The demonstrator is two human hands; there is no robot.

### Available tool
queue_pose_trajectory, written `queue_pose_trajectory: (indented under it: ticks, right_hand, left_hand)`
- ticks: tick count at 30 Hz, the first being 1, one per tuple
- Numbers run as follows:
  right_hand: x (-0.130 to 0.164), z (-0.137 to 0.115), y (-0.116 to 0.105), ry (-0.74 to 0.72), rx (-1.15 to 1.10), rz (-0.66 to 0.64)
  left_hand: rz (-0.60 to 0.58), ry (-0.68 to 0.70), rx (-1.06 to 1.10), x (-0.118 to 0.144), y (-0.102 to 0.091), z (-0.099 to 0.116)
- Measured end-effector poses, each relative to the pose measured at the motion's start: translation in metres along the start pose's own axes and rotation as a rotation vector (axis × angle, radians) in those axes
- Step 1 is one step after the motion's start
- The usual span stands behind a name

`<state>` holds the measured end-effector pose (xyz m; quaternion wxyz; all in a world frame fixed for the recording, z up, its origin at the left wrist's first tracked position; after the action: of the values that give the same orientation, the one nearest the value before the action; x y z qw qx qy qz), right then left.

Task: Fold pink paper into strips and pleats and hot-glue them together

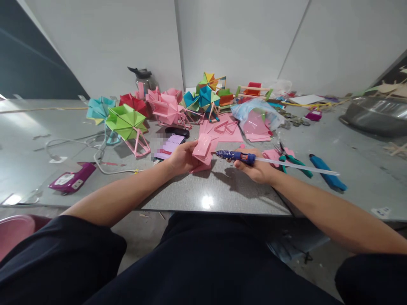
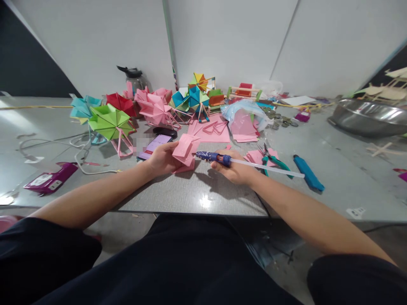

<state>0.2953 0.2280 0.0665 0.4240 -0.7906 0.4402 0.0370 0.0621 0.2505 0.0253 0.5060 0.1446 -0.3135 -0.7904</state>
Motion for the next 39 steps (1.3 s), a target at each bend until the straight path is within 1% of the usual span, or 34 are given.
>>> queue_pose_trajectory:
  ticks: [4, 8, 12, 16, 19, 23, 28, 31, 33, 36, 39]
  right_hand:
    - [0.000, 0.001, 0.004, 0.008, -0.075, -0.036]
    - [0.002, 0.001, 0.006, -0.006, -0.063, -0.057]
    - [0.003, 0.004, 0.003, 0.010, -0.044, -0.018]
    - [0.002, 0.010, 0.002, 0.053, -0.021, 0.000]
    - [0.001, 0.013, -0.001, 0.076, -0.016, 0.048]
    - [0.002, 0.012, -0.004, 0.071, -0.005, 0.087]
    - [0.001, 0.006, -0.011, 0.041, 0.131, 0.118]
    - [0.000, 0.001, -0.012, -0.015, 0.225, 0.124]
    - [0.000, -0.002, -0.013, -0.044, 0.273, 0.152]
    - [0.000, -0.003, -0.014, -0.039, 0.311, 0.182]
    - [0.000, -0.004, -0.016, -0.023, 0.354, 0.206]
  left_hand:
    - [0.012, 0.003, 0.002, 0.001, 0.001, 0.000]
    - [0.018, 0.005, -0.032, 0.002, 0.001, 0.002]
    - [0.014, -0.024, -0.055, 0.001, -0.001, 0.000]
    - [0.003, -0.020, -0.040, 0.000, -0.002, -0.001]
    - [-0.010, -0.009, -0.036, 0.001, 0.000, 0.000]
    - [-0.037, -0.002, -0.053, 0.003, 0.005, 0.001]
    - [-0.009, -0.004, -0.052, 0.003, 0.005, 0.000]
    - [-0.018, -0.006, -0.044, 0.001, 0.003, 0.000]
    - [-0.026, -0.005, -0.048, 0.001, 0.003, 0.000]
    - [-0.029, -0.006, -0.088, 0.001, 0.003, 0.000]
    - [-0.002, -0.005, -0.142, 0.002, 0.002, 0.001]
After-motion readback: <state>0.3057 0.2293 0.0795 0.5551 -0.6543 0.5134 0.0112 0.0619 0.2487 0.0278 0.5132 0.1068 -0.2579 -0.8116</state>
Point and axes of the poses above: each hand's wrist, its own x-axis away from the middle knuckle, its own y-axis out of the palm, z = x × y, the point moved 6 cm from there along -x, towards the middle knuckle, and after that the axes turned 1 degree about -y, right-handed, at the moved point
